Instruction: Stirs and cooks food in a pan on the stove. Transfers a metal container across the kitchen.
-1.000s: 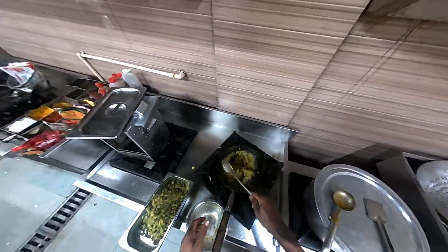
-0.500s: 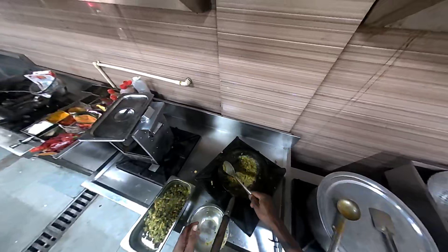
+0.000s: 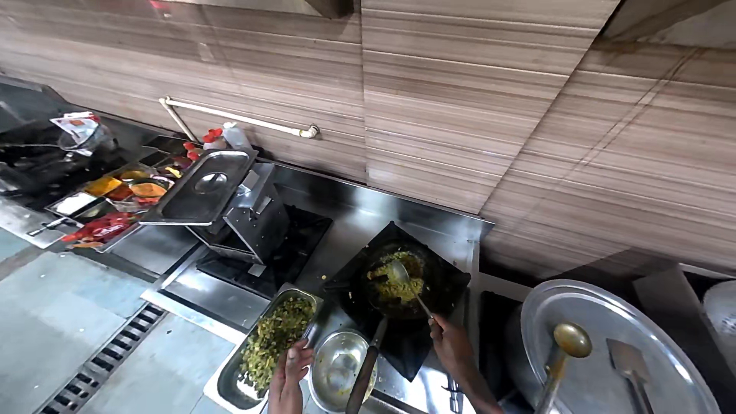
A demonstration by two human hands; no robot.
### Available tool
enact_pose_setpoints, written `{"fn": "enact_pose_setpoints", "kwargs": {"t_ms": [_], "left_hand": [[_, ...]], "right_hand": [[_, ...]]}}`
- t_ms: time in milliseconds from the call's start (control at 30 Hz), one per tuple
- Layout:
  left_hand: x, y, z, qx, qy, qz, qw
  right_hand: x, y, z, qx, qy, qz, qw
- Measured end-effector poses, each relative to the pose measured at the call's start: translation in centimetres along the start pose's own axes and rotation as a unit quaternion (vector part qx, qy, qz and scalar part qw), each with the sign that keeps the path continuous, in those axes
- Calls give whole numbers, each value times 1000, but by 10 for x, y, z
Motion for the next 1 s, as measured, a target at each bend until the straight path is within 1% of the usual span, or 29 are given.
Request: {"fn": "enact_pose_setpoints", "kwargs": {"t_ms": [33, 100, 133, 200, 267, 300, 333, 433, 467, 500, 567, 600, 633, 700, 733, 800, 867, 933, 1000], "left_hand": [[2, 1, -1, -1, -1, -1, 1000], [3, 2, -4, -5, -5, -2, 1000], [2, 1, -7, -7, -10, -1, 1000], [0, -1, -13, -9, -21, 1, 1000], [-2, -4, -17, -9, -29, 2, 1000], [-4, -7, -18, -11, -32, 1, 999], [-6, -11, -19, -11, -38, -2, 999], [-10, -23, -20, 6, -58, -1, 998], [-11, -28, -20, 15, -64, -4, 998], [-13, -32, -19, 24, -68, -7, 997], [-16, -39, -15, 36, -70, -9, 997], [-16, -41, -10, 40, -69, -12, 997], [-16, -45, -5, 46, -66, -14, 997], [-19, -56, 5, 70, -55, -11, 996], [-21, -65, 12, 86, -49, -10, 995], [-34, -87, 24, 133, -39, 2, 990], [-49, -111, 39, 197, -39, 19, 979], [-70, -134, 52, 237, -80, 24, 968], [-93, -152, 65, 257, -136, 33, 956]], "right_hand": [[-1, 1, 4, 25, -15, -47, 998], [-4, 0, 17, 39, -9, -133, 990], [-6, -3, 23, 21, 3, -163, 986], [-12, -9, 28, -53, 14, -174, 983], [-13, -14, 22, -104, -23, -148, 983], [-12, -18, 17, -109, -36, -137, 984], [-10, -23, 13, -98, -43, -125, 986], [9, -27, 8, -5, -38, -36, 999], [16, -26, 9, 3, -18, -1, 1000], [22, -24, 10, -7, 13, 24, 1000], [30, -19, 10, -48, 72, 29, 996], [29, -18, 10, -49, 73, 5, 996], [28, -19, 8, -31, 56, -27, 998], [29, -19, 4, 20, 10, -69, 997], [27, -22, 2, 49, -11, -66, 997], [12, -30, -5, 99, -57, -28, 993], [-20, -33, -14, 101, -88, 32, 990], [-53, -27, -27, 51, -89, 112, 988], [-86, -9, -39, -29, -65, 184, 980]]}}
Point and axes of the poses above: each hand's wrist, its own z-axis towards the middle knuckle, its own y-axis out of the palm, x = y × z, the point moved 2 cm from there along z, towards the middle knuckle, and after that the axes turned 14 degrees about x, right-handed, at the moved point
